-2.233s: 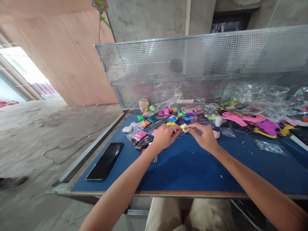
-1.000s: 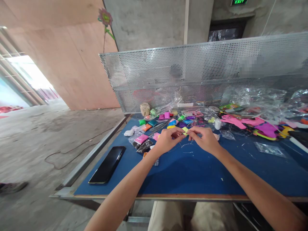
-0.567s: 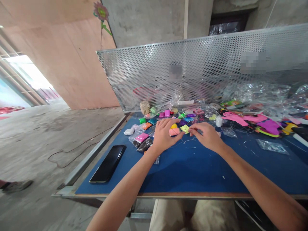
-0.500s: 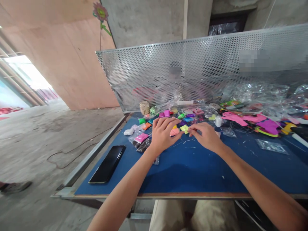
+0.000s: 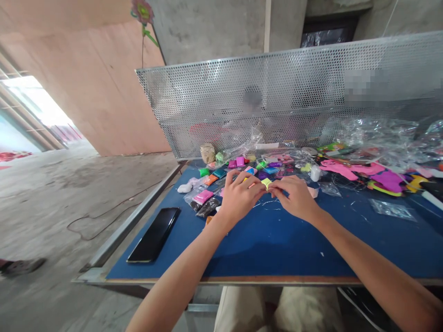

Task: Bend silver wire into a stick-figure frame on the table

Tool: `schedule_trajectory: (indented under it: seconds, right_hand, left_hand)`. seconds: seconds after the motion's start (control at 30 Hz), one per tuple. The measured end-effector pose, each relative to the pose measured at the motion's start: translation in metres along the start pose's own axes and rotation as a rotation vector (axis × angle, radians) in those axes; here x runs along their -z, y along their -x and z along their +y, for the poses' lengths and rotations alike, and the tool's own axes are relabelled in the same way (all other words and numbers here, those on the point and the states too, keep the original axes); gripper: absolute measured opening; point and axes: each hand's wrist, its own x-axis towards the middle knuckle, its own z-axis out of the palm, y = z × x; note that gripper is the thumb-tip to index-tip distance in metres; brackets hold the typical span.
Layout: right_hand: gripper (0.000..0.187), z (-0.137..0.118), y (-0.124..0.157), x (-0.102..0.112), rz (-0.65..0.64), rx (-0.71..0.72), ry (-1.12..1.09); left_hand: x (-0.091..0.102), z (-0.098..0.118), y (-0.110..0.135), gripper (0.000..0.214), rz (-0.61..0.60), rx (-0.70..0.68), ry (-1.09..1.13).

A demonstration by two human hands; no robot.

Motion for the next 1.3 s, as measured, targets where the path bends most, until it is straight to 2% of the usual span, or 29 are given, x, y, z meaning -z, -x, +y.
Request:
schedule_trajectory:
  seconds: [0.17, 0.43, 0.63, 0.7, 0.8, 0.87, 0.93, 0.97, 1.03, 1.1, 1.17, 1.23, 1.3]
  right_hand:
    - [0.024, 0.001, 0.0, -0.001, -0.004, -0.006, 0.017]
    - [0.018, 0.0, 0.0, -0.002, 0.002, 0.012, 0.029]
    - [0.019, 0.001, 0.0, -0.001, 0.036, 0.041, 0.055]
    - [0.018, 0.002, 0.0, -0.001, 0.081, 0.055, 0.079]
    - [0.015, 0.004, 0.0, -0.001, 0.163, 0.05, 0.095]
    - [0.014, 0.006, 0.0, -0.001, 0.211, 0.01, 0.079]
    - [0.015, 0.007, 0.001, -0.001, 0.239, -0.017, 0.046]
    - [0.015, 0.008, 0.001, 0.0, 0.242, -0.008, 0.024]
    - [0.015, 0.01, 0.001, 0.001, 0.228, 0.06, -0.025]
    - [0.015, 0.01, 0.0, 0.003, 0.19, 0.149, -0.071]
    - [0.015, 0.009, 0.0, 0.003, 0.151, 0.213, -0.105]
    - [0.015, 0.008, 0.001, 0.002, 0.122, 0.242, -0.136]
    - [0.015, 0.006, 0.001, 0.001, 0.104, 0.244, -0.171]
  left_hand:
    - [0.006, 0.004, -0.004, 0.014, -0.095, -0.038, -0.08]
    - [0.01, 0.011, -0.006, 0.017, -0.168, 0.004, -0.077]
    - [0.009, 0.015, -0.004, 0.015, -0.145, 0.096, 0.012]
    - [0.01, 0.015, -0.006, 0.012, -0.114, 0.171, 0.118]
    - [0.013, 0.01, -0.009, 0.044, -0.05, 0.365, 0.388]
    - [0.013, 0.003, -0.01, 0.055, -0.03, 0.522, 0.638]
    - [0.01, -0.008, -0.009, 0.05, -0.076, 0.677, 0.938]
    - [0.007, -0.013, -0.008, 0.055, -0.127, 0.749, 1.082]
    - [0.001, -0.023, -0.006, 0.057, -0.235, 0.843, 1.241]
    - [-0.003, -0.029, -0.003, 0.051, -0.372, 0.846, 1.29]
    - [-0.005, -0.029, -0.001, 0.044, -0.484, 0.788, 1.314]
    - [-0.005, -0.027, -0.001, 0.04, -0.542, 0.708, 1.347]
    - [-0.004, -0.023, -0.001, 0.037, -0.545, 0.645, 1.376]
